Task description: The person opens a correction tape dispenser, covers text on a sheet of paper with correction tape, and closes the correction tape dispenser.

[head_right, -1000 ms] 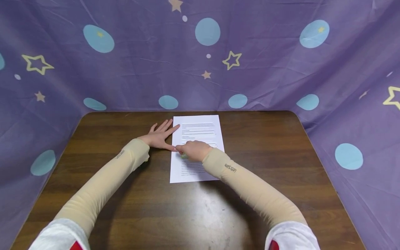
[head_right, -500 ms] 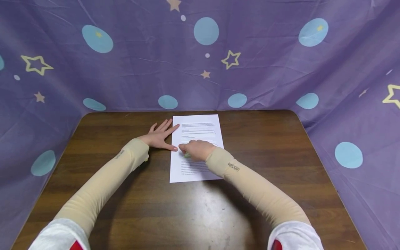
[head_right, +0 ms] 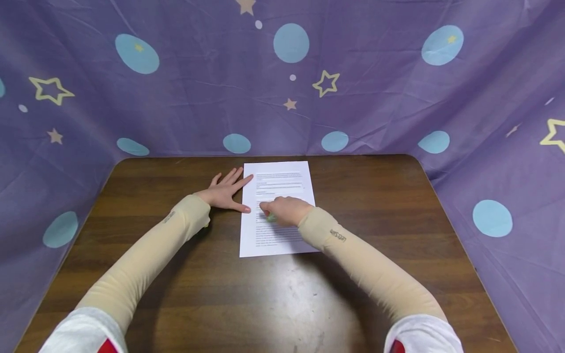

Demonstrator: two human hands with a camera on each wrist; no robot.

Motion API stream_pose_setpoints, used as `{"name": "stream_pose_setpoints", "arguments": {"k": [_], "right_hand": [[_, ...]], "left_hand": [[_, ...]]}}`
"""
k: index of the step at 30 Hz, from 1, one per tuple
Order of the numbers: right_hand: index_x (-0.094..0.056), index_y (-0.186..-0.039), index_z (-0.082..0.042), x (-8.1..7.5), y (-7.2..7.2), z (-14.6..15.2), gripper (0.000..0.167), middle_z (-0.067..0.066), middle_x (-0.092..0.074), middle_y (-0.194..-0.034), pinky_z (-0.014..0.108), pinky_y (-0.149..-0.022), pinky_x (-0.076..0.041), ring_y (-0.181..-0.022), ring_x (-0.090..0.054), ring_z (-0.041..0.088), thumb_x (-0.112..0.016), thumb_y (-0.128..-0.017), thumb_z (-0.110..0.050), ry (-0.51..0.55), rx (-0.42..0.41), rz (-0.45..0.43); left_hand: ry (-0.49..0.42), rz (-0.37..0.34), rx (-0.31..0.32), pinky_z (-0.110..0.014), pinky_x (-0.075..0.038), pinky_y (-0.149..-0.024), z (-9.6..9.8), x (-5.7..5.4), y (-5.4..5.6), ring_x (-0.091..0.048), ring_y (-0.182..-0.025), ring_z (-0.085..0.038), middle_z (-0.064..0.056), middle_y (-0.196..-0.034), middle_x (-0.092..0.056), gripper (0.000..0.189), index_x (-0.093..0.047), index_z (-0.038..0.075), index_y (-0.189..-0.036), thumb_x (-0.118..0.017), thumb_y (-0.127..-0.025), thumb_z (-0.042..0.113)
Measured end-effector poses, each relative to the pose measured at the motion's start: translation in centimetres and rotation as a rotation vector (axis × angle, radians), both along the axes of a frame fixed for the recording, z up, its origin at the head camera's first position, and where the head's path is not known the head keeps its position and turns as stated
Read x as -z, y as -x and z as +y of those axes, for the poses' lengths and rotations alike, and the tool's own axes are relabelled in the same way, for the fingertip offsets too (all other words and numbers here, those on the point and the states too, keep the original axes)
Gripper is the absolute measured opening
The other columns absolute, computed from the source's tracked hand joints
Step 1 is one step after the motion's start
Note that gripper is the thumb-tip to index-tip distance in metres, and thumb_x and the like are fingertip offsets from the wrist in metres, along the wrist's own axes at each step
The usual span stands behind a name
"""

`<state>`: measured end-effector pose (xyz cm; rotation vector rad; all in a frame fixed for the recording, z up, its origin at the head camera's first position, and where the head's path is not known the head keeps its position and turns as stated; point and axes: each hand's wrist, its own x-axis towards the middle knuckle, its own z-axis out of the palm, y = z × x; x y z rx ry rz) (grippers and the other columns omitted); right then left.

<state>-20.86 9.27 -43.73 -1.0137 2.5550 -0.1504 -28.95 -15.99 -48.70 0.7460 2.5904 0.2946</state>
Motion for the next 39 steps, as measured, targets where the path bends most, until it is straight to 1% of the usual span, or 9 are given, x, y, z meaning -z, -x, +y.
{"name": "stream_pose_setpoints", "arguments": {"k": [6,13,16,20,23,27,29,35,39], "right_hand": [[-0.063,-0.114,-0.016,-0.1,-0.1,0.6,0.028,0.012,-0.072,-0.103,0.038,-0.074,-0.052,-0.082,-0.06,0.02,-0.063,-0.095,0.004,-0.008,0.012,-0.004],[-0.063,-0.112,-0.016,-0.2,-0.1,1.4,0.027,0.013,-0.071,-0.1,0.037,-0.072,-0.051,-0.08,-0.06,0.021,-0.063,-0.095,0.005,-0.009,0.019,0.008],[-0.063,-0.112,-0.016,-0.2,-0.1,1.7,0.027,0.013,-0.071,-0.099,0.037,-0.071,-0.051,-0.079,-0.059,0.02,-0.062,-0.095,0.005,-0.013,0.025,0.014],[-0.064,-0.112,-0.016,-0.3,-0.2,2.2,0.027,0.013,-0.071,-0.099,0.038,-0.071,-0.051,-0.078,-0.059,0.021,-0.063,-0.095,0.005,-0.014,0.025,0.017],[-0.064,-0.111,-0.016,-0.1,-0.1,2.5,0.027,0.013,-0.071,-0.098,0.039,-0.071,-0.052,-0.079,-0.06,0.023,-0.064,-0.094,0.004,-0.011,0.018,0.023],[-0.063,-0.109,-0.017,0.1,-0.1,3.1,0.027,0.012,-0.07,-0.096,0.039,-0.071,-0.051,-0.079,-0.06,0.023,-0.064,-0.093,0.005,-0.004,0.017,0.023],[-0.063,-0.109,-0.017,0.1,0.0,3.4,0.028,0.011,-0.07,-0.095,0.038,-0.071,-0.051,-0.078,-0.059,0.022,-0.064,-0.092,0.006,0.003,0.017,0.023],[-0.063,-0.106,-0.015,0.0,-0.1,4.3,0.029,0.011,-0.068,-0.092,0.037,-0.068,-0.049,-0.076,-0.056,0.022,-0.063,-0.089,0.009,0.027,0.024,0.026],[-0.063,-0.105,-0.015,-0.2,-0.1,4.8,0.029,0.011,-0.068,-0.092,0.036,-0.069,-0.048,-0.077,-0.055,0.021,-0.064,-0.089,0.009,0.021,0.033,0.019]], "left_hand": [[0.009,0.003,-0.001,-0.067,0.007,-0.121,0.1,-0.2,-0.2,0.013,-0.16,-0.034,-0.014,-0.174,0.015,0.117,-0.005,0.027,-0.17,-0.072,-0.085,0.072],[0.015,0.0,0.003,-0.067,0.007,-0.121,0.1,-0.3,0.0,0.013,-0.16,-0.033,-0.014,-0.174,0.015,0.118,-0.004,0.027,-0.17,-0.07,-0.085,0.074],[0.001,-0.005,0.002,-0.067,0.007,-0.121,0.1,-0.4,0.0,0.013,-0.16,-0.034,-0.015,-0.174,0.015,0.118,-0.005,0.026,-0.17,-0.071,-0.084,0.073],[-0.012,-0.016,0.001,-0.067,0.009,-0.12,-0.1,0.0,0.2,0.014,-0.16,-0.034,-0.015,-0.174,0.016,0.122,-0.004,0.026,-0.17,-0.069,-0.081,0.079],[-0.004,-0.027,-0.006,-0.065,0.011,-0.121,-0.2,0.7,0.5,0.017,-0.16,-0.031,-0.011,-0.173,0.019,0.125,-0.002,0.03,-0.169,-0.066,-0.078,0.085],[-0.001,-0.033,-0.016,-0.064,0.011,-0.121,-0.3,1.5,0.9,0.019,-0.159,-0.027,-0.008,-0.173,0.021,0.126,0.001,0.034,-0.169,-0.065,-0.076,0.088],[-0.003,-0.031,-0.016,-0.065,0.011,-0.121,-0.3,1.7,1.0,0.019,-0.159,-0.027,-0.007,-0.173,0.021,0.125,0.0,0.035,-0.169,-0.066,-0.076,0.087],[-0.014,-0.033,-0.018,-0.065,0.012,-0.12,-0.3,1.7,1.1,0.019,-0.159,-0.028,-0.007,-0.173,0.021,0.125,0.0,0.035,-0.169,-0.067,-0.076,0.086],[-0.009,-0.029,-0.013,-0.065,0.011,-0.121,-0.3,1.4,0.9,0.019,-0.159,-0.028,-0.009,-0.173,0.021,0.124,0.0,0.033,-0.169,-0.067,-0.078,0.084]]}}
